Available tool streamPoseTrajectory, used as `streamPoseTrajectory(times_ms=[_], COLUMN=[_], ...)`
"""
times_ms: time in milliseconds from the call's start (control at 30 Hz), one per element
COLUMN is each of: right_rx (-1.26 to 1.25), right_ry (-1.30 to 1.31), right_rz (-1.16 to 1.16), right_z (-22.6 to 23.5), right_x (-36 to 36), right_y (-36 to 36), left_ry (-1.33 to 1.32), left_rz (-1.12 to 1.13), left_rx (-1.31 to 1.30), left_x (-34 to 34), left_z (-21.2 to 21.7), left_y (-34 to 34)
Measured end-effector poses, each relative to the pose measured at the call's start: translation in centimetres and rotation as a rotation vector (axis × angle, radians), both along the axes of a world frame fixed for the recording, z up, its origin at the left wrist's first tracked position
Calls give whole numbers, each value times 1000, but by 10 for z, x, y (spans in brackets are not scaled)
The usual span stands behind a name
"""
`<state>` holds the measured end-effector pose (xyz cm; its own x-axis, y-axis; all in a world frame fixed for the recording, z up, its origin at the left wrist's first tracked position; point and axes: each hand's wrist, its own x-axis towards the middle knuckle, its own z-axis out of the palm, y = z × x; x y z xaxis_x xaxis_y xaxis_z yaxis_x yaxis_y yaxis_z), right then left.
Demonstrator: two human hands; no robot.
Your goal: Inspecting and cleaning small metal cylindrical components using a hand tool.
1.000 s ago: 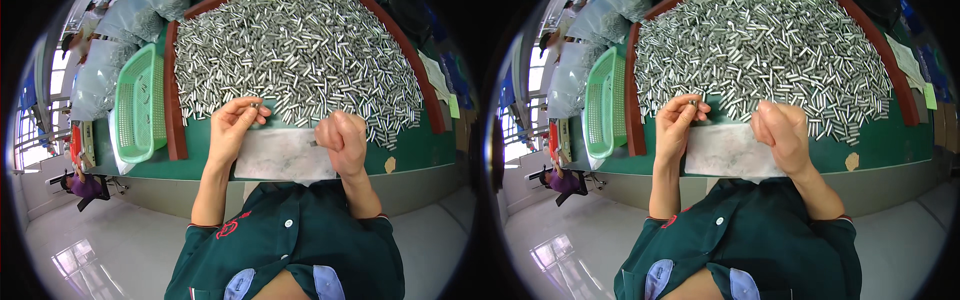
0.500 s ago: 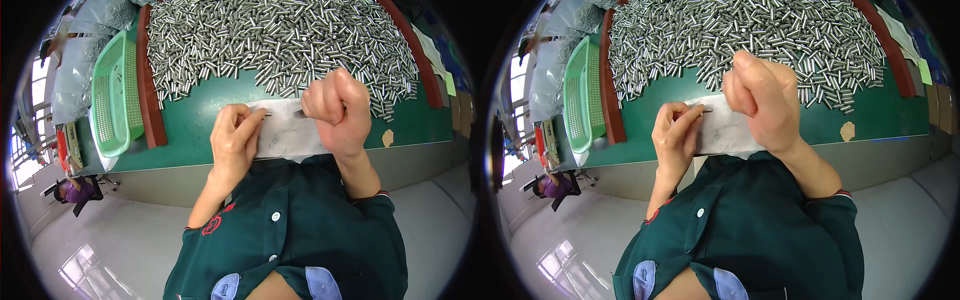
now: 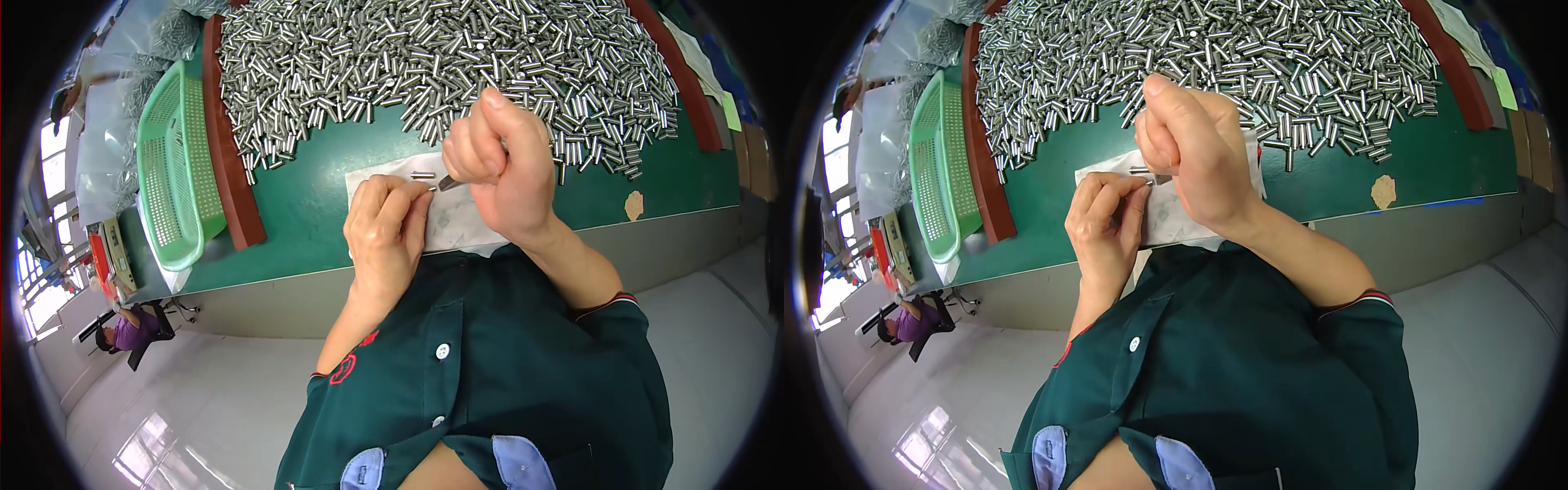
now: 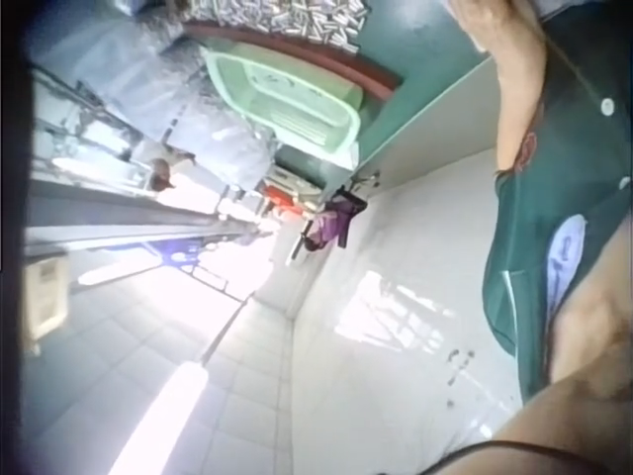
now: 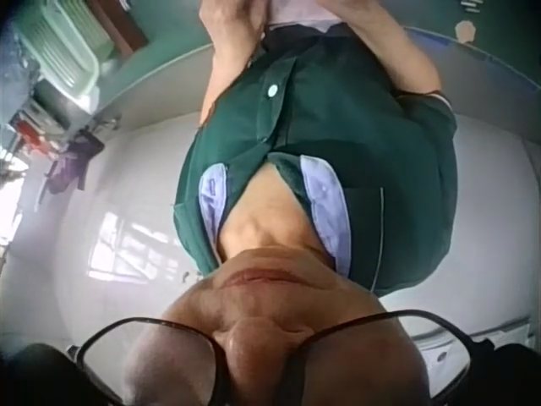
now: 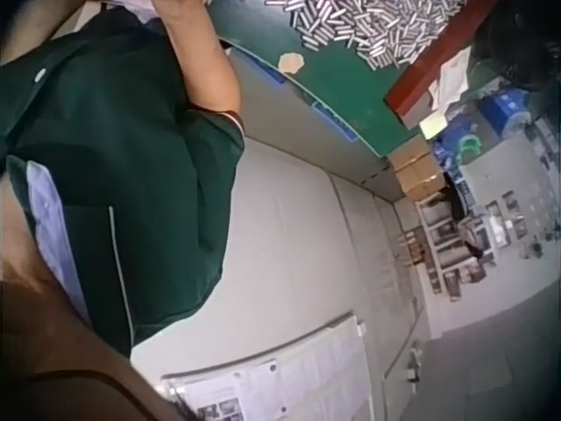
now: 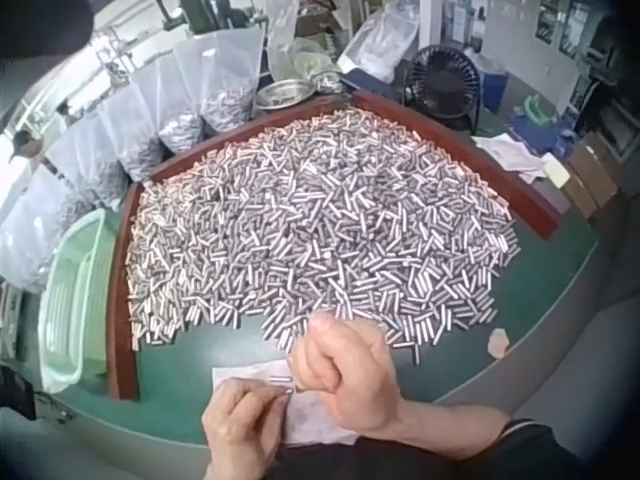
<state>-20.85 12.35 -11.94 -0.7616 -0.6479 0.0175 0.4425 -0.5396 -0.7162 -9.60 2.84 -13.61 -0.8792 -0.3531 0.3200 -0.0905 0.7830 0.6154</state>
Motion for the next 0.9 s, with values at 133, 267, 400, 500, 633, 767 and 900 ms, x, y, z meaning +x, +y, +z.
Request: streamPoseTrajectory(times_ms=[133, 267, 400, 500, 633, 767, 900], right_rx=[9, 0, -12, -10, -25, -33, -26], right_ry=[-7, -19, -12, -7, -12, -7, 0], right_rz=[-5, -6, 2, -6, 5, 0, -8], right_z=[-1, -2, -2, -2, -2, -2, -2], right_x=[2, 2, 2, 2, 2, 3, 3], right_y=[0, 0, 0, 0, 0, 0, 0], left_ry=[9, 18, 26, 26, 22, 17, 7], left_rz=[7, 13, 6, 6, 12, 18, 19], left_rx=[9, 13, 16, 17, 19, 21, 32], left_x=[0, 0, -1, -1, -1, -1, 0], left_z=[-1, -1, -1, -1, -1, -1, -1], left_y=[0, 0, -1, 0, 0, 0, 0])
